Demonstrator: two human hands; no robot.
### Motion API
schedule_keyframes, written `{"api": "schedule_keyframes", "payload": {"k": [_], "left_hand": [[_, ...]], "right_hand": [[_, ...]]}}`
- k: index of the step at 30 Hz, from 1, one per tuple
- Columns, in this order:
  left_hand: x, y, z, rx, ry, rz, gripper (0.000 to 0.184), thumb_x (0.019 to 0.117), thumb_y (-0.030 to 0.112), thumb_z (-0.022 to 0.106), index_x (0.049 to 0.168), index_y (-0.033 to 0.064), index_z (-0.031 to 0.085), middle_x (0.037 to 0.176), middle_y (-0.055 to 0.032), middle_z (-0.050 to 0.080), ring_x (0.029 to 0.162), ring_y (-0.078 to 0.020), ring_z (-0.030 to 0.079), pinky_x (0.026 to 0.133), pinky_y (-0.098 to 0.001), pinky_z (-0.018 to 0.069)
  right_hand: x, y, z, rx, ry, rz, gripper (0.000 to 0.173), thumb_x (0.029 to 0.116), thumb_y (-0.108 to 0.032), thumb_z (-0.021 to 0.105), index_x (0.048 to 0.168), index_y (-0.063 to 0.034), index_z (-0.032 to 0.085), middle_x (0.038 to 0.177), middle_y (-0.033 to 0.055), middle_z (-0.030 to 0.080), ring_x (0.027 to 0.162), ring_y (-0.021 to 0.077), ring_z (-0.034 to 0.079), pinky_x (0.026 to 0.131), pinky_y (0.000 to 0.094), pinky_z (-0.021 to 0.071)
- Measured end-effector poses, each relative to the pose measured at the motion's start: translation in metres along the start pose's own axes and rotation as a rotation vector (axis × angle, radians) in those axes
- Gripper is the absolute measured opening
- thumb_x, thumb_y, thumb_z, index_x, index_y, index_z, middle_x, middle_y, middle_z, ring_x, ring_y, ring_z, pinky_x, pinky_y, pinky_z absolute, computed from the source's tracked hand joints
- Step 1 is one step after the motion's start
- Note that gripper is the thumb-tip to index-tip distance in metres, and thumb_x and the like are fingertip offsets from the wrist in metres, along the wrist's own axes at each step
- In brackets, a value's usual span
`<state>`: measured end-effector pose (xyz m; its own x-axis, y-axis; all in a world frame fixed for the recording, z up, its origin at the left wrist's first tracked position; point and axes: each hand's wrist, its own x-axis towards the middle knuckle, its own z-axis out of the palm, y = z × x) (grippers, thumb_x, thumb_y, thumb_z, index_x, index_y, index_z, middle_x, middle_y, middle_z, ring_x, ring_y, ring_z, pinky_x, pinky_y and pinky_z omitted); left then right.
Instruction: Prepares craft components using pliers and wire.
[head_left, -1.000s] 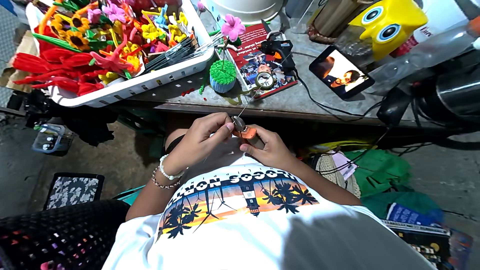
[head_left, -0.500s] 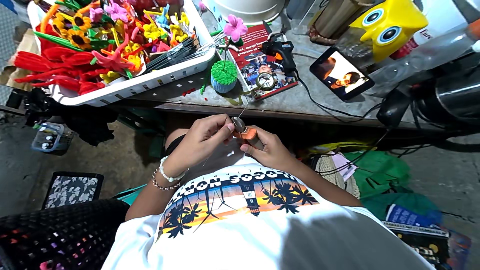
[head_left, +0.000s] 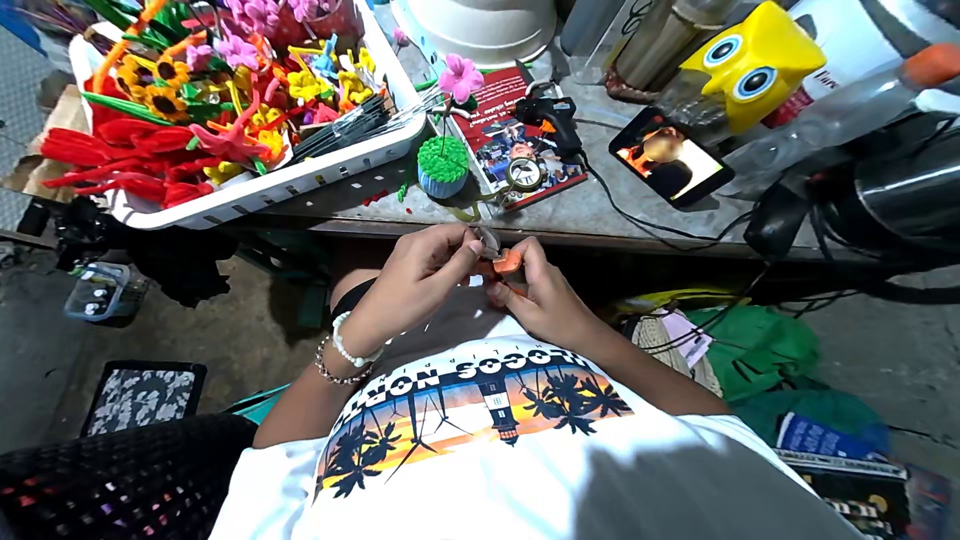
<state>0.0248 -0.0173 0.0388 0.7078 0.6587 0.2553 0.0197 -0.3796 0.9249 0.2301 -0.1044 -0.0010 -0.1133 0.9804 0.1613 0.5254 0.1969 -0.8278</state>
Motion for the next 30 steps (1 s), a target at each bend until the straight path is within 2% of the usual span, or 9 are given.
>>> {"api": "schedule_keyframes", "payload": {"k": [3,6,9,12,16,20,22,26,30], "left_hand": [[0.001,0.005,0.001,0.082,-0.021,0.004,0.025,0.1069,0.017,0.047,0.091,0.0057,0.064,0.076,0.0000,0.062,0.066,-0.0068,0.060,0.059,-0.0214,0.0524],[-0.002,0.006,0.003,0.102,-0.041,-0.010,0.026,0.1068,0.017,0.047,0.090,0.0060,0.063,0.074,0.0005,0.061,0.065,-0.0065,0.059,0.058,-0.0213,0.0509],[-0.001,0.006,0.005,0.087,-0.062,-0.020,0.027,0.1077,0.019,0.047,0.090,0.0068,0.063,0.074,0.0007,0.061,0.065,-0.0068,0.060,0.059,-0.0216,0.0517],[0.003,0.007,0.008,0.055,-0.069,-0.035,0.026,0.1077,0.017,0.046,0.091,0.0060,0.063,0.073,0.0000,0.060,0.063,-0.0071,0.059,0.057,-0.0211,0.0507],[0.008,0.009,0.008,-0.031,-0.127,-0.062,0.025,0.1078,0.015,0.048,0.092,0.0051,0.063,0.074,-0.0012,0.062,0.065,-0.0085,0.061,0.059,-0.0220,0.0527],[0.013,0.014,0.007,-0.035,-0.190,-0.070,0.026,0.1078,0.016,0.048,0.090,0.0054,0.064,0.074,-0.0016,0.063,0.065,-0.0090,0.061,0.060,-0.0222,0.0529],[0.016,0.013,0.008,-0.022,-0.202,-0.057,0.026,0.1076,0.016,0.048,0.090,0.0052,0.064,0.074,-0.0013,0.063,0.066,-0.0088,0.062,0.061,-0.0228,0.0537],[0.014,0.010,0.007,-0.071,-0.226,-0.046,0.026,0.1075,0.016,0.048,0.091,0.0053,0.064,0.076,-0.0015,0.065,0.068,-0.0088,0.063,0.062,-0.0228,0.0542],[0.011,0.005,0.005,-0.093,-0.226,-0.054,0.026,0.1080,0.015,0.046,0.092,0.0053,0.064,0.079,-0.0014,0.066,0.070,-0.0086,0.064,0.065,-0.0225,0.0547]], "right_hand": [[0.000,-0.003,-0.002,-0.075,-0.013,0.015,0.025,0.0974,-0.020,0.063,0.114,-0.0018,0.060,0.094,0.0075,0.068,0.087,0.0095,0.067,0.079,0.0276,0.0559],[-0.003,-0.003,-0.007,-0.093,-0.075,0.064,0.027,0.0990,-0.027,0.064,0.112,-0.0039,0.066,0.097,0.0073,0.068,0.090,0.0116,0.065,0.082,0.0303,0.0553],[-0.006,-0.001,-0.010,0.058,-0.186,0.109,0.023,0.1031,-0.022,0.058,0.118,-0.0037,0.059,0.094,0.0038,0.068,0.080,0.0045,0.066,0.075,0.0231,0.0568],[-0.008,0.003,-0.011,0.202,-0.244,0.144,0.021,0.1036,-0.013,0.053,0.121,-0.0011,0.054,0.093,0.0044,0.066,0.071,0.0040,0.065,0.066,0.0209,0.0578],[-0.010,0.013,-0.016,0.233,-0.262,0.040,0.021,0.1013,-0.009,0.056,0.119,0.0012,0.057,0.098,0.0051,0.068,0.088,0.0056,0.068,0.082,0.0239,0.0589],[-0.012,0.016,-0.024,0.280,-0.292,0.002,0.020,0.0990,-0.005,0.057,0.118,0.0007,0.060,0.101,0.0047,0.070,0.093,0.0057,0.068,0.086,0.0241,0.0579],[-0.013,0.013,-0.026,0.266,-0.282,0.012,0.017,0.0983,-0.007,0.060,0.114,-0.0003,0.061,0.098,0.0035,0.069,0.089,0.0036,0.066,0.081,0.0213,0.0555],[-0.016,0.008,-0.026,0.243,-0.299,0.042,0.017,0.0981,-0.010,0.062,0.113,-0.0010,0.063,0.098,0.0031,0.070,0.088,0.0019,0.065,0.081,0.0197,0.0545],[-0.017,0.012,-0.028,0.203,-0.318,0.009,0.023,0.0990,-0.022,0.065,0.107,-0.0010,0.062,0.093,0.0015,0.065,0.083,0.0000,0.060,0.076,0.0174,0.0514]]}}
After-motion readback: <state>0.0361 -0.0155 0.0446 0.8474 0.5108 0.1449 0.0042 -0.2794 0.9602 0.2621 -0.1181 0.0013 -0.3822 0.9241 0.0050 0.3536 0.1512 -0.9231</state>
